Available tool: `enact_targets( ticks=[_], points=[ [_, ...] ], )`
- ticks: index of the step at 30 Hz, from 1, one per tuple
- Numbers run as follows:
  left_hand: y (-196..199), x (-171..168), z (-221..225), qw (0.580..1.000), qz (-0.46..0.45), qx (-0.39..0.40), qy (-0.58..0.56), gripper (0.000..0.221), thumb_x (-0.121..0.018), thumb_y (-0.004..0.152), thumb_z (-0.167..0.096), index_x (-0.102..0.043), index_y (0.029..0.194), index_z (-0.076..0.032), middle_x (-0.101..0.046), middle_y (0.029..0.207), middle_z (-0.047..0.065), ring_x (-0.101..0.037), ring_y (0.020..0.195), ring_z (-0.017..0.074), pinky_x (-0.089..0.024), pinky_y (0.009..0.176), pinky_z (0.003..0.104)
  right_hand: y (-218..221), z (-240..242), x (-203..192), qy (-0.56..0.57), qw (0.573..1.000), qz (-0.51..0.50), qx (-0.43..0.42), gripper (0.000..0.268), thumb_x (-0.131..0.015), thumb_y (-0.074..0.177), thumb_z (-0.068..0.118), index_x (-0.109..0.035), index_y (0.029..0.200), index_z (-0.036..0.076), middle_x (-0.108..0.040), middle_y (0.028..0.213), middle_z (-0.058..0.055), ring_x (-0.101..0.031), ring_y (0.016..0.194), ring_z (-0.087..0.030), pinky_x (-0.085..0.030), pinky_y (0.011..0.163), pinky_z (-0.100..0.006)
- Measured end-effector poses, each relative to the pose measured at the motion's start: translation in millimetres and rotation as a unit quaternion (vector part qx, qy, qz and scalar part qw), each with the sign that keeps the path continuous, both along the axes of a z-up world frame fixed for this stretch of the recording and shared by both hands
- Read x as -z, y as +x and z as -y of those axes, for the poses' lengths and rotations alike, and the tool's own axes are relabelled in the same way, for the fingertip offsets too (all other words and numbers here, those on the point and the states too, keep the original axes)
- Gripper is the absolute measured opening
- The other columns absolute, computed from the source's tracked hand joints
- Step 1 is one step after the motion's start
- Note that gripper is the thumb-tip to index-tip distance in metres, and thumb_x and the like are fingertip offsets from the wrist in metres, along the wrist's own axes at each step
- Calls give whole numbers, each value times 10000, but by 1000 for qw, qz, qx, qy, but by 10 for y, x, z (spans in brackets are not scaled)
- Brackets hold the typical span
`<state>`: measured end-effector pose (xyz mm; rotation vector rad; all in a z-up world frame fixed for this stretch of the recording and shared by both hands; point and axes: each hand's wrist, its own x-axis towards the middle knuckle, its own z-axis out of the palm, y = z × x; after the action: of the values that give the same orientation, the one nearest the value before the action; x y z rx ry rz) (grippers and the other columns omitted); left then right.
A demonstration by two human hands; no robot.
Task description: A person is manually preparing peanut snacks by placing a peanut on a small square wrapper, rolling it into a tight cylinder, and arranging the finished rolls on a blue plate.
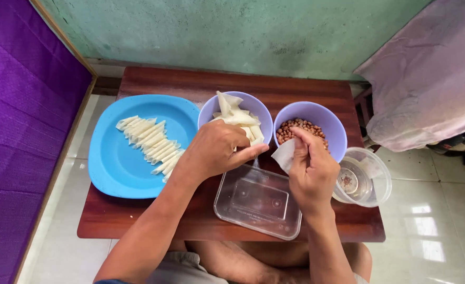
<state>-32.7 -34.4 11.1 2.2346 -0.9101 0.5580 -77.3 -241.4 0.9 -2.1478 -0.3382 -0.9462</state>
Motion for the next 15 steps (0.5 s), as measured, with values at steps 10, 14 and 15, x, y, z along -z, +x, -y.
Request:
enact_targets(
  ticks=[10, 14, 15],
  points=[
    [-117, -24, 131, 999, 6, -32, -12, 360, -678, 961, -357, -636, 668, -152, -581, 620, 16, -624, 630, 222, -478, 596, 332, -84, -148, -10, 65, 998, 21, 11, 140, -662, 1064, 123, -781, 1126, 83, -694, 724, -72, -569, 565, -163, -515, 613, -338],
    [-314, -157, 224, 995, 29, -35, -85, 296, -677, 979, -288, -648, 726, -136, -567, 646, 5, -605, 622, 199, -497, 583, 309, -84, -194, 27, 99, 995, 23, 5, 129, -703, 1040, 143, -784, 1125, 92, -594, 651, -45, -551, 584, -178, -483, 597, -304],
    [-376, -175, 249, 990, 49, -34, -128, 270, -674, 984, -235, -651, 746, -109, -571, 656, 18, -592, 601, 199, -500, 559, 304, -100, -204, 41, 102, 994, 28, 5, 130, -707, 1042, 147, -775, 1132, 83, -718, 784, -100, -686, 689, -248, -547, 684, -356]
  ],
)
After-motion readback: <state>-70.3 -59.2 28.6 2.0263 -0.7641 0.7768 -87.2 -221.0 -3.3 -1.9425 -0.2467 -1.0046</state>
